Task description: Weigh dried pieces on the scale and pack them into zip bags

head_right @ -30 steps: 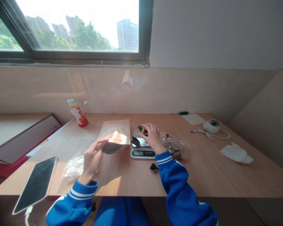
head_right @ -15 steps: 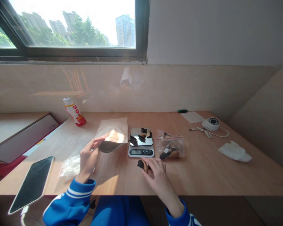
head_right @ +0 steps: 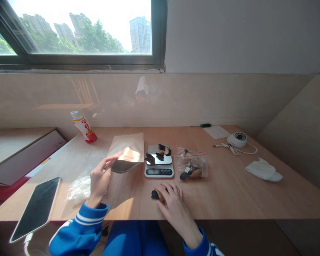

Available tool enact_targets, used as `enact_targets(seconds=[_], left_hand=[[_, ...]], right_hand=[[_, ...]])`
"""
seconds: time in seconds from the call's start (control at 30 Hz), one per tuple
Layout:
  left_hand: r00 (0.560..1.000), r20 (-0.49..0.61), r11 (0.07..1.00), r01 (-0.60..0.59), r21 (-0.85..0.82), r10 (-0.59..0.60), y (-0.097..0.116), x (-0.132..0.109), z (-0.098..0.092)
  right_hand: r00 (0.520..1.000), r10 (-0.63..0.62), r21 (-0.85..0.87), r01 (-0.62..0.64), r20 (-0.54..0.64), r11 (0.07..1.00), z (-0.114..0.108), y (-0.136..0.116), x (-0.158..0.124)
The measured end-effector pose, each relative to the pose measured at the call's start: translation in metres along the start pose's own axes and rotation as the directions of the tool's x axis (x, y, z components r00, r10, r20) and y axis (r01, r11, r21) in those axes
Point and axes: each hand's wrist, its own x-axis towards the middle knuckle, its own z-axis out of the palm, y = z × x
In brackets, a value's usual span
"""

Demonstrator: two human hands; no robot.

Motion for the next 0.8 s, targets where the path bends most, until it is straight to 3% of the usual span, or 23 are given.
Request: enact_targets(seconds=[0.27,0.5,0.67,0.8], left_hand=[[1.0,0.018,1.0,0.007,0.019,-0.007,-0.002,-0.003,-0.001],[1.0,-0.014,1.0,-0.013,0.026,0.013,-0.006,-0.001,-0.003],[1.0,-0.031,1.0,-0.002,0.017,0.002,-0.003,0.001,-0.002],[1.0,-0.03,1.0,-0.009,0.011,0.009,-0.001,0.0,-0.001]], right_hand=[[0.987,0.027,0.05,-0.019,-0.156,0.999,-0.002,0.012,0.014],[0.997,0.052,0.136,-0.045,-0.051,0.99,-0.004,0.028,0.012],[0.993,0.09,0.217,-0.073,-0.072,0.974,-0.006,0.037,0.0],[0.989,0.081,0.244,-0.048,-0.127,0.969,-0.018,0.033,0.029]])
